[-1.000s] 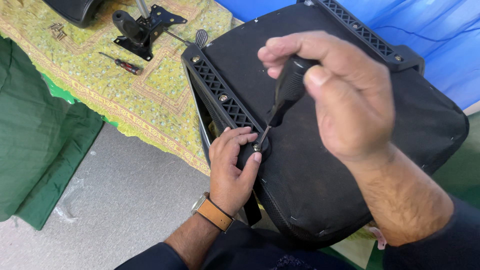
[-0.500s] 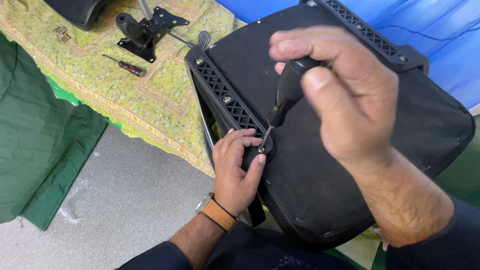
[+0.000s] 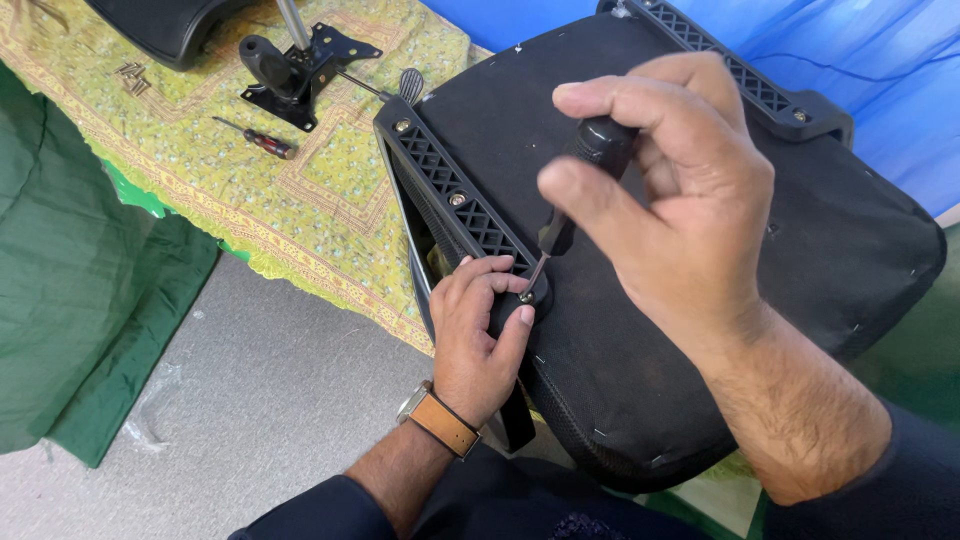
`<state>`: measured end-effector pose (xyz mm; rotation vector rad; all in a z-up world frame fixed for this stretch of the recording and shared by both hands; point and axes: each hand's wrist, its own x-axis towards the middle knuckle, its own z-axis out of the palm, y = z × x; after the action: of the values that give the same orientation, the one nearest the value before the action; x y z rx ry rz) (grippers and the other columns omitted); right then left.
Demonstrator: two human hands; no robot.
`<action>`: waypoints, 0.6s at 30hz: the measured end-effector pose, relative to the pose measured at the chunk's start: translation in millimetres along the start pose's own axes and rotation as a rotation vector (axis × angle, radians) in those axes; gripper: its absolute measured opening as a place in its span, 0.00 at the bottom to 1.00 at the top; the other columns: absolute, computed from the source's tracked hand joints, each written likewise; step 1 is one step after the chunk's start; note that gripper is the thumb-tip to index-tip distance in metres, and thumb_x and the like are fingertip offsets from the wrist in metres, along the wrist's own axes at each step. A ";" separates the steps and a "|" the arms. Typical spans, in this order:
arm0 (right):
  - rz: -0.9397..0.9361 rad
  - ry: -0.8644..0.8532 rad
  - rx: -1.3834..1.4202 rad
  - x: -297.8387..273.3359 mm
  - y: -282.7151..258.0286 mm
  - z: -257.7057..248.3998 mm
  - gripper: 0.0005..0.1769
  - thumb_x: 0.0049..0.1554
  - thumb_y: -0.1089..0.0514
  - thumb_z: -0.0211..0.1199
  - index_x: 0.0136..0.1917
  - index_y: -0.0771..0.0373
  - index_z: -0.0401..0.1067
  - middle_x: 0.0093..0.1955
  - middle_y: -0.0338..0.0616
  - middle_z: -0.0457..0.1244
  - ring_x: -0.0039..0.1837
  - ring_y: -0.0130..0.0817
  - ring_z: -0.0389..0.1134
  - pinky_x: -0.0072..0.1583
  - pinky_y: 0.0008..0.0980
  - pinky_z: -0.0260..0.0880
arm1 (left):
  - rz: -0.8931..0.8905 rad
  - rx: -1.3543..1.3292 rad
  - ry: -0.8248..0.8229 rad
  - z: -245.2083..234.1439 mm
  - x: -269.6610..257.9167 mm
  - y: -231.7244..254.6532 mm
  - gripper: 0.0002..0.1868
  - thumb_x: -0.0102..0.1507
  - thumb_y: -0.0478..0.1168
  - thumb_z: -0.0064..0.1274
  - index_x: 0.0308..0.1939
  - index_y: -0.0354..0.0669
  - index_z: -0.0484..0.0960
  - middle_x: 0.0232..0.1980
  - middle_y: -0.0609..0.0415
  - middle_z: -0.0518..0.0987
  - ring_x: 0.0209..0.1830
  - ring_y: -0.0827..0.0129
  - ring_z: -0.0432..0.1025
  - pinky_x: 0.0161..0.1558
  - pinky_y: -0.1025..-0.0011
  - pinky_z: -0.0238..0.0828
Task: The person uses a screwdriver to tighten screws on the underside of an office chair seat, securing the armrest brackets to the seat base. The person works methodically on each screw location around the seat perimeter.
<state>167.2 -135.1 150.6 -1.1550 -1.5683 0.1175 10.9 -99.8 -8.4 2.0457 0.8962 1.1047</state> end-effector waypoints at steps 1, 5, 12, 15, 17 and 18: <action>0.068 0.012 -0.014 0.4 -3.1 0.3 0.17 0.62 0.68 0.67 0.63 0.72 0.72 0.55 0.49 0.58 0.50 0.32 0.61 0.50 0.28 0.68 | -0.003 -0.005 -0.003 -0.1 0.0 -0.1 0.14 0.60 0.35 0.58 0.50 0.47 0.81 0.66 0.53 0.76 0.73 0.49 0.59 0.76 0.50 0.50; 0.087 -0.127 0.214 5.9 -11.6 -4.5 0.15 0.61 0.69 0.54 0.62 0.71 0.65 0.55 0.38 0.61 0.57 0.21 0.68 0.64 0.23 0.75 | -0.020 -0.011 -0.025 -0.8 -0.1 -0.2 0.14 0.60 0.35 0.58 0.50 0.47 0.81 0.66 0.53 0.75 0.74 0.48 0.58 0.74 0.50 0.50; -0.070 -0.006 -0.027 -0.8 -10.4 4.9 0.15 0.62 0.68 0.65 0.62 0.71 0.69 0.58 0.50 0.58 0.54 0.26 0.63 0.55 0.20 0.72 | -0.031 -0.010 -0.062 -3.1 -0.3 -0.5 0.14 0.60 0.36 0.57 0.51 0.47 0.80 0.68 0.52 0.73 0.74 0.47 0.56 0.73 0.50 0.50; 0.060 0.030 -0.071 -0.5 -11.8 5.7 0.16 0.62 0.66 0.68 0.62 0.70 0.72 0.56 0.51 0.61 0.54 0.28 0.64 0.56 0.22 0.71 | -0.003 -0.001 -0.048 -3.2 -0.6 -0.7 0.14 0.61 0.36 0.57 0.51 0.47 0.80 0.67 0.52 0.74 0.73 0.48 0.57 0.74 0.50 0.50; 0.124 -0.006 0.125 3.7 -12.6 4.0 0.16 0.62 0.68 0.61 0.64 0.70 0.69 0.57 0.46 0.65 0.56 0.24 0.68 0.59 0.20 0.73 | 0.005 0.001 -0.042 -3.3 -0.2 -0.9 0.14 0.61 0.36 0.57 0.51 0.47 0.80 0.67 0.52 0.74 0.73 0.49 0.58 0.75 0.50 0.50; 0.163 -0.011 0.168 3.3 -14.5 2.7 0.16 0.62 0.67 0.58 0.64 0.69 0.68 0.58 0.45 0.65 0.58 0.23 0.68 0.61 0.19 0.73 | 0.009 0.003 -0.039 -3.5 -0.1 -1.1 0.14 0.61 0.36 0.57 0.51 0.47 0.80 0.67 0.52 0.74 0.73 0.49 0.59 0.75 0.51 0.50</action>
<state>156.8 -138.9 160.7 -1.1494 -1.4431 0.3577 7.5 -98.4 -7.7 2.0682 0.8704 1.0654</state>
